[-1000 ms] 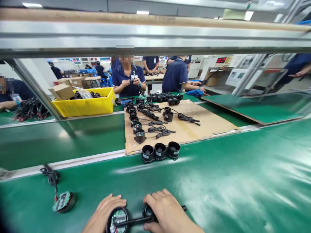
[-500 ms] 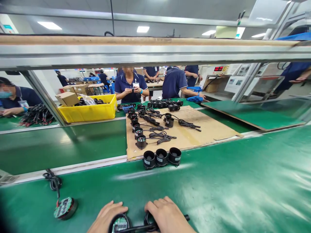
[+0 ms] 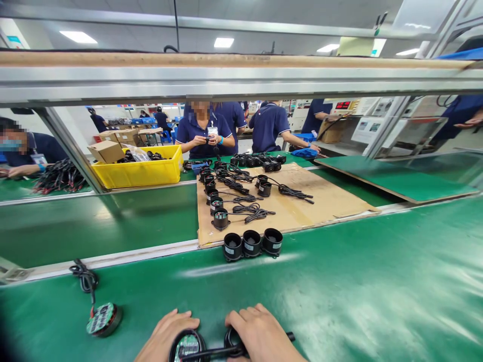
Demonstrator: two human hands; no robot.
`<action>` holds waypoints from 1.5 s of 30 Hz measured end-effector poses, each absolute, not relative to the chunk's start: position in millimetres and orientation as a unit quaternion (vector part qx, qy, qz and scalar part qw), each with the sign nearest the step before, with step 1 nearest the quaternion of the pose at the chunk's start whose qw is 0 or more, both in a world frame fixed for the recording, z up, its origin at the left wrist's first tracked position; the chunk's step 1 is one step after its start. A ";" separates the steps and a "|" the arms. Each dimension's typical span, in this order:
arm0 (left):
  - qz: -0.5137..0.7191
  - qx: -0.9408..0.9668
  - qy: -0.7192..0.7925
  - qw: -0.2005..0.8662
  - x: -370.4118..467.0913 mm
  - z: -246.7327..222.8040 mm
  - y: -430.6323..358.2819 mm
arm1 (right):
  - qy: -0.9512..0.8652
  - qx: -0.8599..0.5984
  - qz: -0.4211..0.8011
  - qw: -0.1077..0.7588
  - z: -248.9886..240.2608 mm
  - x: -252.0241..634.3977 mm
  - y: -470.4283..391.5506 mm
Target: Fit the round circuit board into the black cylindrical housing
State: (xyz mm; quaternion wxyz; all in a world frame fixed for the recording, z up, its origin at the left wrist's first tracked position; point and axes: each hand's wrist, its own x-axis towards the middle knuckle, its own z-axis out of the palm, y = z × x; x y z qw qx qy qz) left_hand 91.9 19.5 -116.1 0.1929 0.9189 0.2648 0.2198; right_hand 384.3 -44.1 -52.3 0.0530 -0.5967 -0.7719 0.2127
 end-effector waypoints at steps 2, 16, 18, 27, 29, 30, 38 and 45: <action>0.228 0.915 0.274 0.191 92.4 -122.8 18.0 | -0.774 -0.596 0.207 0.053 -52.4 383.7 -45.1; 0.229 0.908 0.293 0.194 95.1 -139.7 21.4 | -0.779 -0.589 0.208 0.053 -57.6 386.5 -41.8; 0.227 0.909 0.294 0.190 94.6 -140.5 20.3 | -0.779 -0.587 0.215 0.045 -56.2 386.3 -42.1; 0.240 0.911 0.287 0.171 94.1 -138.9 18.9 | -0.771 -0.592 0.230 0.041 -50.2 385.4 -42.4; 0.238 0.912 0.284 0.175 93.9 -137.8 18.7 | -0.769 -0.591 0.239 0.039 -51.0 385.3 -41.4; 0.237 0.912 0.283 0.178 93.8 -137.1 18.6 | -0.768 -0.591 0.242 0.038 -51.2 385.3 -41.0; 0.251 0.912 0.277 0.168 94.8 -131.3 18.1 | -0.765 -0.598 0.237 0.034 -46.8 384.9 -43.0; 0.250 0.914 0.277 0.160 94.5 -131.5 18.2 | -0.765 -0.594 0.244 0.033 -50.5 385.2 -42.1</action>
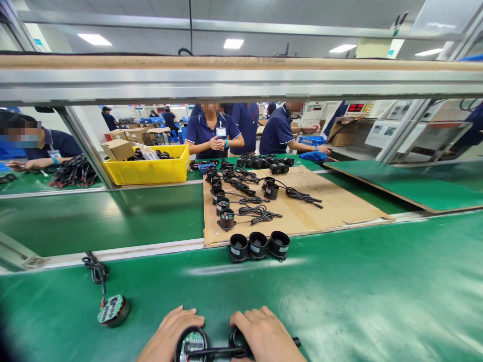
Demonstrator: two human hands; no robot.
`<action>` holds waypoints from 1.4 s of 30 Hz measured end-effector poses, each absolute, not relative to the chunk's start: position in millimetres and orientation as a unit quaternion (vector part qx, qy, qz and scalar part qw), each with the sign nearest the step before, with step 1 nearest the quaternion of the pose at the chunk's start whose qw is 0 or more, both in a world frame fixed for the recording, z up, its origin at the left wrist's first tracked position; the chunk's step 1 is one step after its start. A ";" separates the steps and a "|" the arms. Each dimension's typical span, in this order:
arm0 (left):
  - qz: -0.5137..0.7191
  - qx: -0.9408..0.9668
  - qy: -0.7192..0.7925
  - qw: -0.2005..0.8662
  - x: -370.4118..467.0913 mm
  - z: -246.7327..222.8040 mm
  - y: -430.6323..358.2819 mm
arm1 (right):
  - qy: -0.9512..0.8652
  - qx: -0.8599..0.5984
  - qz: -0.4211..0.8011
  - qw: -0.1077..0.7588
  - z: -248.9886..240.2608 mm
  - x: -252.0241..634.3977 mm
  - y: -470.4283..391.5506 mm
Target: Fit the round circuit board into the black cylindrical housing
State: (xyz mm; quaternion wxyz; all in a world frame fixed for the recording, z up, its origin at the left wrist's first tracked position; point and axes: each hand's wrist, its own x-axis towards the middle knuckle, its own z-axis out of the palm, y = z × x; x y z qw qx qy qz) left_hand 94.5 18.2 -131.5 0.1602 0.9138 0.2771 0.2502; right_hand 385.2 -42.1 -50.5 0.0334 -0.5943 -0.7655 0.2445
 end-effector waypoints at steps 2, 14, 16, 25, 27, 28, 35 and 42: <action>0.248 0.914 0.278 0.159 94.1 -131.8 18.3 | -0.766 -0.594 0.244 0.034 -50.1 385.6 -42.4; 0.232 0.912 0.288 0.180 93.7 -132.4 18.2 | -0.764 -0.593 0.251 0.032 -52.3 385.6 -41.8; 0.235 0.911 0.287 0.182 93.6 -132.7 18.4 | -0.764 -0.593 0.250 0.033 -52.7 386.7 -41.3; 0.210 0.919 0.281 0.180 91.1 -144.9 19.4 | -0.767 -0.592 0.243 0.029 -49.6 384.8 -41.1; 0.216 0.918 0.282 0.175 91.4 -145.2 19.6 | -0.768 -0.591 0.245 0.026 -50.3 385.2 -40.7; 0.220 0.917 0.283 0.174 91.7 -144.8 19.7 | -0.768 -0.590 0.246 0.026 -51.0 385.7 -40.4; 0.240 0.916 0.275 0.166 93.6 -139.6 20.0 | -0.774 -0.585 0.239 0.044 -55.4 387.5 -40.4; 0.233 0.919 0.274 0.158 93.1 -139.5 19.1 | -0.776 -0.585 0.234 0.028 -54.8 386.6 -41.5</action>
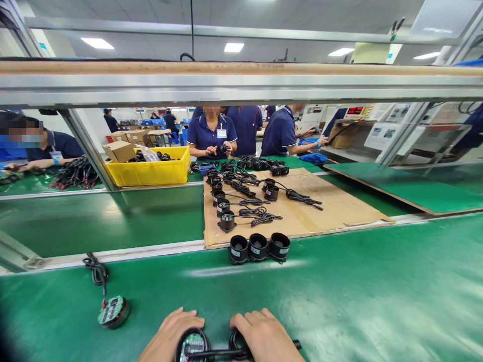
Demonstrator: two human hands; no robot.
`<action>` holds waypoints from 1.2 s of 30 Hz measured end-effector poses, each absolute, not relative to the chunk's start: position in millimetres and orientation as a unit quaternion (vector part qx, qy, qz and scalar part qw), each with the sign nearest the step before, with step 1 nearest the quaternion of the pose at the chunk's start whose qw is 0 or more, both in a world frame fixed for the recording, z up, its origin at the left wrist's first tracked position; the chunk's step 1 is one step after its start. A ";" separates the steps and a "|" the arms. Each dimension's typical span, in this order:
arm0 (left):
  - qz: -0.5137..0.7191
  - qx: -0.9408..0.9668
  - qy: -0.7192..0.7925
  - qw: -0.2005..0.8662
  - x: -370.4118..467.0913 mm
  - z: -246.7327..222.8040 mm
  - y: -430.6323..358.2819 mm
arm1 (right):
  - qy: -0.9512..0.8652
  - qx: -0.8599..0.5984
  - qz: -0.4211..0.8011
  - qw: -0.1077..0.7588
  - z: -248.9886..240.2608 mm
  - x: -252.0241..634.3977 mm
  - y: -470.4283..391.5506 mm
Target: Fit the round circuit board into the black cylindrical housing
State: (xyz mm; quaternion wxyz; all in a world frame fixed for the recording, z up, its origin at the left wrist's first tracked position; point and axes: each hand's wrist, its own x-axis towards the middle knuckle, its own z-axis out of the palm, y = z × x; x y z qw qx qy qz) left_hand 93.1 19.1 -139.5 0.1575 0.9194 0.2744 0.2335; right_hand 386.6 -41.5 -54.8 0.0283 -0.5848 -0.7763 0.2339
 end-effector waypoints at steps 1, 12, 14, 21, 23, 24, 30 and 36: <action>0.230 0.920 0.274 0.158 93.1 -139.8 19.1 | -0.776 -0.585 0.236 0.026 -54.2 386.7 -41.3; 0.251 0.916 0.272 0.153 94.4 -139.8 20.1 | -0.776 -0.583 0.238 0.025 -52.7 387.1 -39.8; 0.249 0.916 0.275 0.152 94.5 -140.0 20.2 | -0.782 -0.578 0.230 0.033 -54.5 387.6 -40.0; 0.229 0.921 0.273 0.154 93.7 -142.9 19.7 | -0.782 -0.582 0.221 0.026 -55.4 387.4 -38.0; 0.226 0.922 0.273 0.156 93.6 -143.4 19.7 | -0.780 -0.584 0.223 0.024 -55.5 386.9 -37.8; 0.226 0.922 0.273 0.157 93.7 -143.4 19.8 | -0.780 -0.584 0.225 0.021 -55.7 386.7 -37.8; 0.226 0.922 0.270 0.163 93.9 -141.3 19.4 | -0.775 -0.587 0.234 0.028 -55.7 387.0 -39.9; 0.213 0.916 0.282 0.189 92.8 -141.1 17.5 | -0.805 -0.562 0.185 0.043 -52.8 390.2 -37.4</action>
